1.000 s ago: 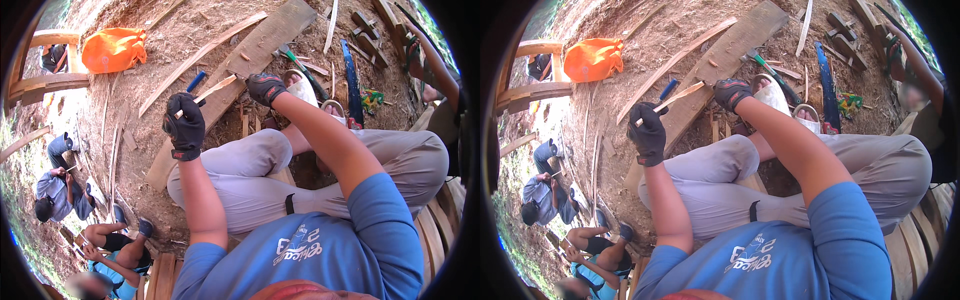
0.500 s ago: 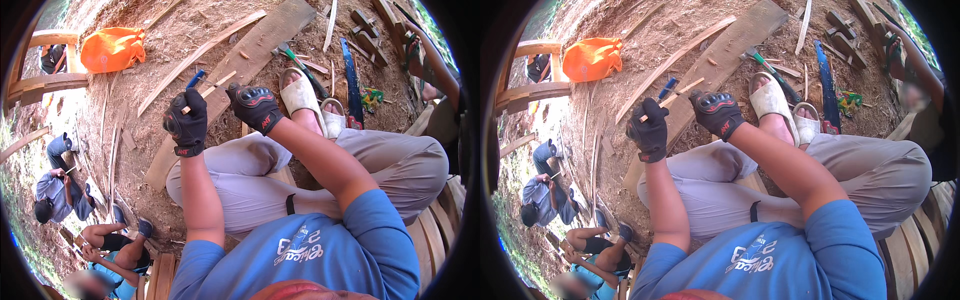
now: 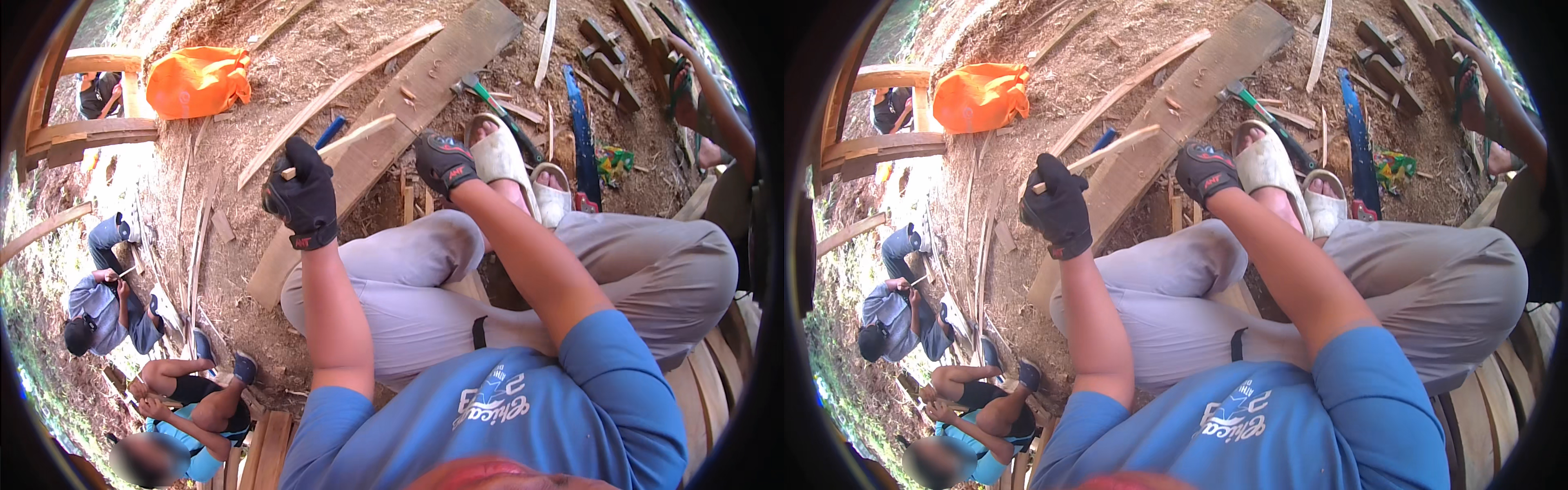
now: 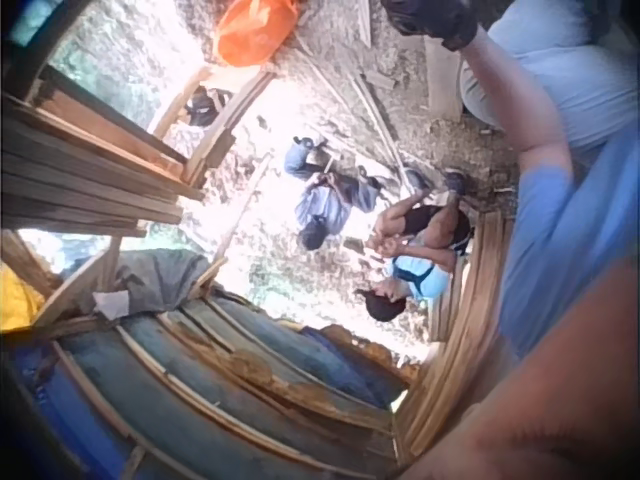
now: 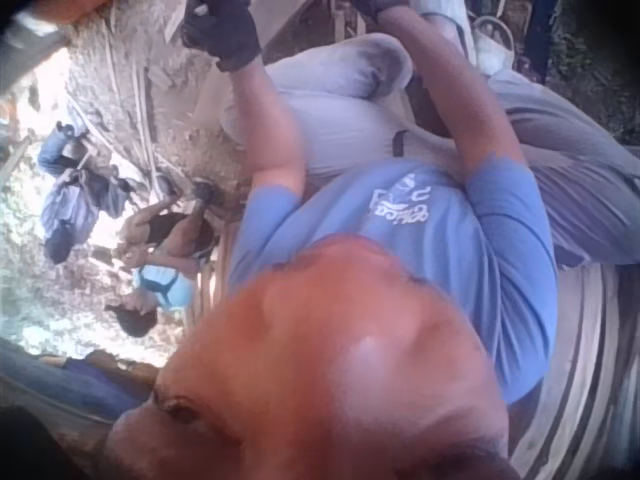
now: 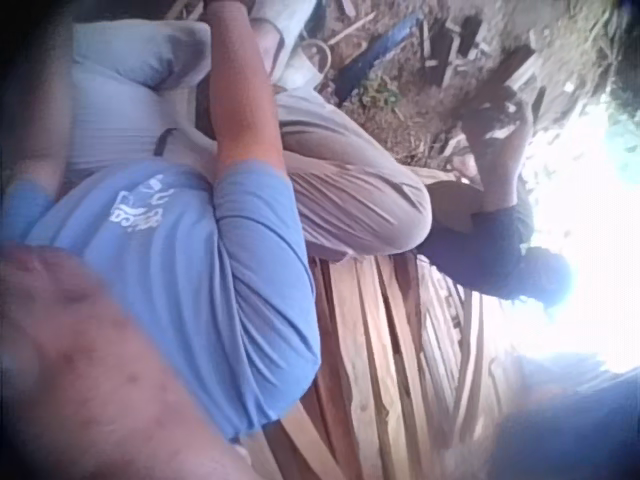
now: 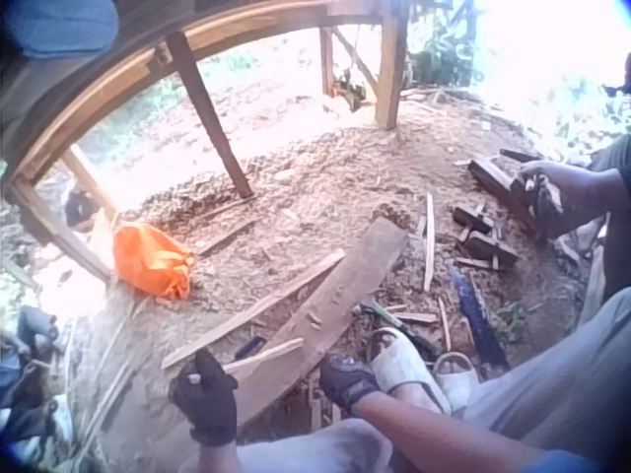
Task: The person sits on the ground and uses a hammer and a chisel to carve a small wooden piece. They repeatedly strike the chisel to remove wood shavings, occasionally adjusting the wood's position. Other people are visible in the background working on similar tasks.
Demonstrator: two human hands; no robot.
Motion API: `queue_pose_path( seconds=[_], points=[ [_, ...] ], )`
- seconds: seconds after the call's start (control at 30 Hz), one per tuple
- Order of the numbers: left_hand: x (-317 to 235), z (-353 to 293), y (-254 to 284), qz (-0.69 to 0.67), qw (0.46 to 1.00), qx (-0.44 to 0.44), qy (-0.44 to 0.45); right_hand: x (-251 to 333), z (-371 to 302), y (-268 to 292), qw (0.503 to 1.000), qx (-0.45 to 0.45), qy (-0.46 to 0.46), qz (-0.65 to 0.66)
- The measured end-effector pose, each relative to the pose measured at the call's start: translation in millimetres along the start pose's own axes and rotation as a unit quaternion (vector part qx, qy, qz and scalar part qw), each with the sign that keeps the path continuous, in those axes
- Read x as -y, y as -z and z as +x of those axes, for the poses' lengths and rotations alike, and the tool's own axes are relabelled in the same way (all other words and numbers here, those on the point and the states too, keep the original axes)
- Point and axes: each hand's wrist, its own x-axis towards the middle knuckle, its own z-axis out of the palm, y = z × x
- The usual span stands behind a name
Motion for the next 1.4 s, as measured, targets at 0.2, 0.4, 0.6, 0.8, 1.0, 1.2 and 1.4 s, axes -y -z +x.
queue_pose_path(
  seconds=[0.2, 0.4, 0.6, 0.8, 1.0, 1.2, 1.4],
  points=[
    [15, 18, 3, 0.019, 0.999, 0.014, 0.031, -13, -9, 20, 0.997, 0.019, 0.068, 0.007],
    [4, 4, -8, -0.102, 0.992, 0.015, 0.079, 59, -23, 49, 0.994, 0.030, 0.057, 0.084],
    [53, 15, -30, 0.085, 0.953, 0.153, -0.249, 65, -29, 54, 0.996, 0.054, 0.058, 0.045],
    [52, 14, -38, -0.066, 0.963, 0.185, -0.186, -13, -2, -6, 0.996, 0.053, 0.069, -0.030],
    [28, 12, -30, -0.068, 0.980, 0.166, -0.088, 29, -9, 40, 0.996, 0.075, 0.037, 0.026],
    [39, 11, -40, -0.015, 0.974, 0.159, -0.163, 65, -16, 42, 0.994, 0.044, 0.069, 0.068],
    [55, 8, -43, -0.046, 0.979, 0.135, -0.143, 58, -16, 19, 0.995, -0.002, 0.086, 0.058]
  ],
)
